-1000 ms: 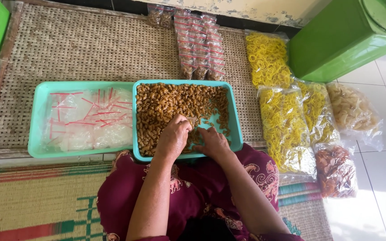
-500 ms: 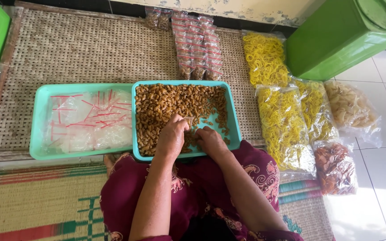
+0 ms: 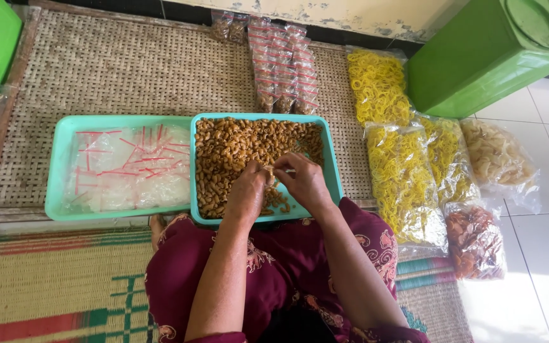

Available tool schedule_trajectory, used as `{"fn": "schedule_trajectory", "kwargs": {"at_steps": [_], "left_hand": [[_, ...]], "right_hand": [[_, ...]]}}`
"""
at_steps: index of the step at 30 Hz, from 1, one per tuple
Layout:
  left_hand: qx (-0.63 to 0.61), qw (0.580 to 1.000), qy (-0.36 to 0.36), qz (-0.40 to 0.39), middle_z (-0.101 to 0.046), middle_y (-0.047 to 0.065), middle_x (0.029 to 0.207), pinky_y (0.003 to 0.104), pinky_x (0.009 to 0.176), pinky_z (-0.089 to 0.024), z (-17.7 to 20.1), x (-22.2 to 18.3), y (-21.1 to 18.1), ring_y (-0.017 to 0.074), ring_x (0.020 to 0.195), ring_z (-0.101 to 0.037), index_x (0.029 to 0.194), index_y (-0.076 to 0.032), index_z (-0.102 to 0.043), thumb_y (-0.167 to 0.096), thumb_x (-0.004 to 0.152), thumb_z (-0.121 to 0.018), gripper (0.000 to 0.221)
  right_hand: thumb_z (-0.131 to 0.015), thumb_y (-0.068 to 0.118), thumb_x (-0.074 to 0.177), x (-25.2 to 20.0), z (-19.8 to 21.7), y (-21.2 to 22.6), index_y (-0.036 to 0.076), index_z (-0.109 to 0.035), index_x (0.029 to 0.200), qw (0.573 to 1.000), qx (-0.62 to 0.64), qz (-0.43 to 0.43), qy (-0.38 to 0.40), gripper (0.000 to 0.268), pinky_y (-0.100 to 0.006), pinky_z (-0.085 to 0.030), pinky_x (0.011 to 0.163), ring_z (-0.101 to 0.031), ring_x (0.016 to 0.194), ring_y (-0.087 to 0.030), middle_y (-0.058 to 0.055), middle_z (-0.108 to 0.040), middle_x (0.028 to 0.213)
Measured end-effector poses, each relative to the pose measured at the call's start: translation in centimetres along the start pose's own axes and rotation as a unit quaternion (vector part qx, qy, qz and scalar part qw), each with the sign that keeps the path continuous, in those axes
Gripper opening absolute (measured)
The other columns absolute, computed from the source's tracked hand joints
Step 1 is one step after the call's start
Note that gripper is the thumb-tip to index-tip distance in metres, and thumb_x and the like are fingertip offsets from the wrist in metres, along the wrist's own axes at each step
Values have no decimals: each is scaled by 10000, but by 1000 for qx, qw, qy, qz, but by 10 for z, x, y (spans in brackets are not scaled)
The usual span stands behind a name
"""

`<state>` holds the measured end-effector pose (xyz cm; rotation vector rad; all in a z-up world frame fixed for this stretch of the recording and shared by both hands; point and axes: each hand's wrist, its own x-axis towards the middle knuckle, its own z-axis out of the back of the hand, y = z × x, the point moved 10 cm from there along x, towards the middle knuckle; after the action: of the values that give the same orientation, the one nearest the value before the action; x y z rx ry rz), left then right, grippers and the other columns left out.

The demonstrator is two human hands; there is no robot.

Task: The person sits on a mat and repeatedly scoops small brown snack pieces from a tray into small plastic bags, seals them, and places them in a row. The person handles snack pieces and plastic bags by hand.

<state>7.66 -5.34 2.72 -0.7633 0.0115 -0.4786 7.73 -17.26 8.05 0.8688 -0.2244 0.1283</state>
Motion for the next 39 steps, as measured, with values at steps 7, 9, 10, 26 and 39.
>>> {"fn": "schedule_trajectory", "kwargs": {"at_steps": [7, 9, 10, 26, 39], "left_hand": [[-32, 999, -14, -2, -532, 93, 1024, 429, 579, -652, 4, 2, 1, 388, 781, -721, 893, -13, -651, 128, 895, -660, 142], [-46, 999, -17, 1, -538, 84, 1000, 406, 569, -639, 5, 4, 2, 359, 778, -730, 849, -16, -607, 128, 896, -638, 155], [-47, 999, -15, 1, -538, 84, 1000, 406, 569, -639, -1, 6, 6, 359, 778, -730, 849, -16, -607, 128, 896, -638, 155], [-49, 997, -55, 5, -564, 66, 996, 398, 598, -641, -3, 8, 19, 367, 820, -736, 861, -77, -622, 112, 891, -644, 193], [-26, 999, -29, 2, -576, 60, 989, 383, 610, -637, 1, 7, 13, 367, 860, -736, 839, -75, -639, 102, 915, -629, 192]], "right_hand": [[-821, 169, 880, -9, 7, -33, 160, -774, 1045, 1000, -16, -7, -23, 172, -315, -652, 704, -762, 854, -216, -46, -756, 903], [-846, 154, 782, -18, -4, -67, 175, -745, 1092, 997, -76, 16, -4, 327, -398, -644, 685, -762, 798, -248, -62, -757, 911], [-846, 154, 782, -24, -7, -73, 175, -745, 1092, 997, -77, 15, -5, 327, -398, -644, 685, -762, 798, -248, -62, -757, 911], [-790, 369, 782, -38, -85, -151, 273, -665, 1076, 957, -199, -128, 170, 334, -483, -594, 884, -715, 979, -366, -47, -627, 1007], [-870, 493, 678, -48, -68, -137, 284, -663, 1275, 974, -132, -97, 157, 666, -539, -607, 862, -736, 905, -376, -102, -632, 1141]]}}
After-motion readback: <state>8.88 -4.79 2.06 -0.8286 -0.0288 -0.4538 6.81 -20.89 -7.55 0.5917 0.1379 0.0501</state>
